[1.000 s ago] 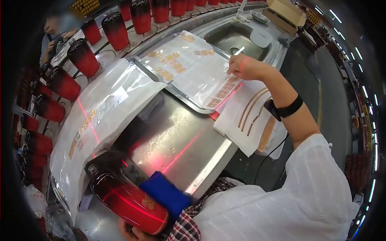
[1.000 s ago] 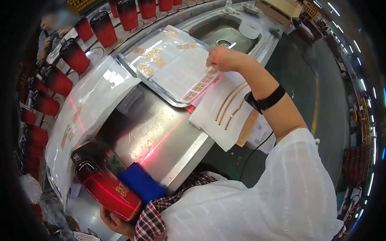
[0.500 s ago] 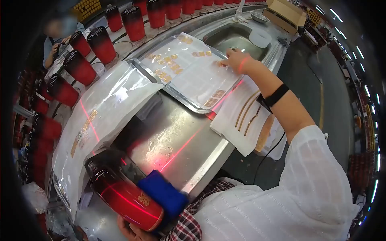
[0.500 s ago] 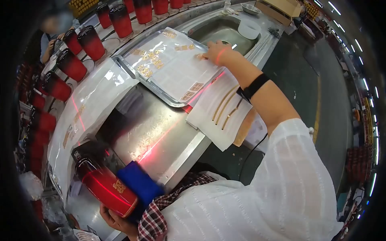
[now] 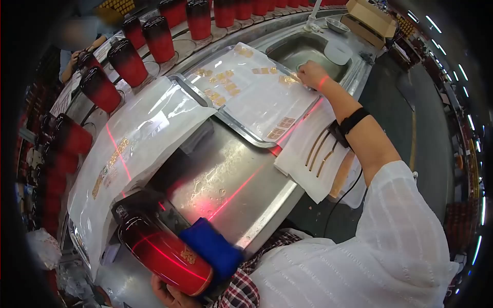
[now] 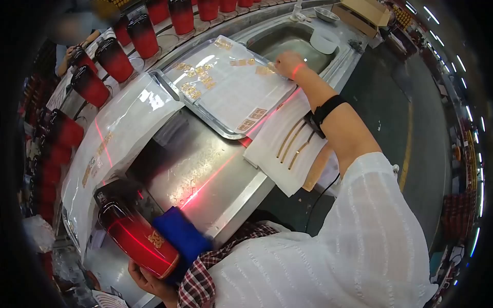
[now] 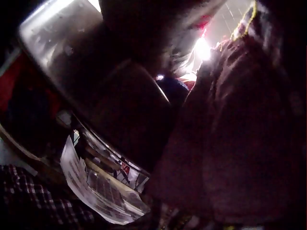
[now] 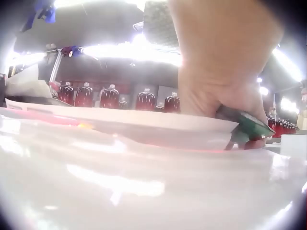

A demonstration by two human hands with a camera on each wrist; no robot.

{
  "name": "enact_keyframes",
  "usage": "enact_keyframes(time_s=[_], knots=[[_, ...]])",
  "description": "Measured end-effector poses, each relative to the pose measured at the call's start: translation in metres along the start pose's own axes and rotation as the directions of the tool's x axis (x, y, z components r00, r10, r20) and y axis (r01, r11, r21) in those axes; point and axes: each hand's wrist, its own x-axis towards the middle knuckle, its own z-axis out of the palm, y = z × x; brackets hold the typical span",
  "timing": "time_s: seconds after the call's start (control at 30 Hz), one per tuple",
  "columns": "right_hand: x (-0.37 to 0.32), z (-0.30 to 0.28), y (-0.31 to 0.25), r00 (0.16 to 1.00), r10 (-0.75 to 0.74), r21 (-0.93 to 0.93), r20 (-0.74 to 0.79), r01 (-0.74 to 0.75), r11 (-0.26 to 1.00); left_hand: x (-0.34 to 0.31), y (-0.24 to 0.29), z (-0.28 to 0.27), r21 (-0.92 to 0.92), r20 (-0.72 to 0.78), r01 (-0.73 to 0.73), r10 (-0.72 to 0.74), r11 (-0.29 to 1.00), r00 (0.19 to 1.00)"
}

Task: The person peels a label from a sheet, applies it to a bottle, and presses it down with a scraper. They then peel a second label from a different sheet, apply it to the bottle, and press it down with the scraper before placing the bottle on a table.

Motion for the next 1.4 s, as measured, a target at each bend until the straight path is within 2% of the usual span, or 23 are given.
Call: enact_keyframes(time_s=[0.03,0.13,0.23,0.33,0.43,0.53,0.63,0.67,0.7,0.77,0.87,0.93,0.97,1.0,1.1,1.13,1.2,1.23,1.27,1.3,1.37,1.4], knots=[[-0.001,0.003,0.002,0.996,-0.039,-0.030,-0.083,0.037,0.999,0.000,0.001,0.001,0.000,0.003,0.006,-0.006,1.000,1.000],[-0.002,0.013,0.007,0.966,-0.047,-0.088,-0.254,0.026,0.996,0.001,0.004,0.001,0.039,0.018,-0.010,0.010,0.999,1.000],[-0.017,-0.029,-0.026,0.996,-0.029,0.100,-0.090,0.038,0.994,0.001,0.001,-0.002,0.124,0.037,-0.057,0.053,0.991,0.998],[-0.018,-0.049,-0.054,0.989,-0.148,0.232,0.021,0.139,0.963,0.002,0.003,-0.002,0.135,0.041,-0.054,0.049,0.989,0.998],[-0.012,-0.060,-0.094,0.913,-0.401,0.229,-0.078,0.408,0.884,0.003,-0.002,0.000,0.084,0.044,-0.057,0.053,0.995,0.998],[0.022,-0.056,-0.138,0.909,-0.413,0.421,0.060,0.352,0.836,0.001,-0.001,0.002,0.029,0.050,-0.059,0.057,0.998,0.997],[0.070,-0.023,-0.172,0.901,-0.389,0.079,0.189,0.381,0.921,0.001,-0.002,0.000,0.069,0.087,-0.120,0.114,0.990,0.990],[0.089,-0.001,-0.175,0.901,-0.358,-0.129,0.247,0.396,0.909,0.001,-0.001,0.000,0.118,0.106,-0.162,0.149,0.980,0.983],[0.103,0.023,-0.172,0.935,-0.313,-0.159,0.166,0.338,0.927,0.002,0.000,0.000,0.166,0.127,-0.200,0.180,0.966,0.975],[0.123,0.061,-0.157,0.977,-0.214,-0.200,-0.003,0.209,0.957,0.003,0.009,0.006,0.176,0.121,-0.190,0.170,0.966,0.978],[0.134,0.070,-0.149,0.956,-0.268,-0.192,-0.116,0.243,0.951,0.005,0.015,0.011,0.186,0.103,-0.182,0.165,0.966,0.981],[0.116,0.023,-0.171,0.936,-0.351,-0.288,0.015,0.341,0.895,0.008,0.018,0.012,0.210,0.128,-0.201,0.177,0.957,0.976],[0.108,0.003,-0.184,0.916,-0.391,-0.327,0.085,0.397,0.858,0.009,0.020,0.012,0.227,0.136,-0.207,0.180,0.952,0.974],[0.107,0.002,-0.181,0.892,-0.453,-0.156,0.001,0.447,0.881,0.009,0.021,0.012,0.206,0.146,-0.223,0.196,0.953,0.970],[0.051,-0.047,-0.210,0.765,-0.641,0.122,-0.063,0.643,0.756,0.011,0.015,0.009,0.170,0.185,-0.246,0.215,0.954,0.959],[0.021,-0.065,-0.225,0.748,-0.659,0.182,-0.082,0.661,0.728,0.010,0.013,0.007,0.153,0.207,-0.244,0.210,0.958,0.956],[-0.032,-0.102,-0.254,0.716,-0.698,0.270,-0.002,0.672,0.689,0.009,0.015,0.011,0.083,0.203,-0.210,0.190,0.974,0.960],[-0.051,-0.111,-0.264,0.603,-0.796,0.314,-0.045,0.765,0.562,0.010,0.017,0.014,0.037,0.206,-0.201,0.189,0.979,0.960],[-0.069,-0.120,-0.272,0.481,-0.872,0.345,-0.095,0.837,0.425,0.013,0.023,0.016,0.081,0.260,-0.235,0.207,0.969,0.943],[-0.094,-0.131,-0.284,0.425,-0.899,0.393,-0.104,0.848,0.355,0.016,0.034,0.017,0.120,0.319,-0.272,0.223,0.955,0.921],[-0.133,-0.157,-0.308,0.365,-0.930,0.559,0.052,0.760,0.330,0.019,0.046,0.019,0.207,0.405,-0.367,0.262,0.907,0.876],[-0.145,-0.155,-0.317,0.233,-0.963,0.484,-0.134,0.863,0.142,0.020,0.049,0.019,0.259,0.431,-0.422,0.287,0.869,0.856]])
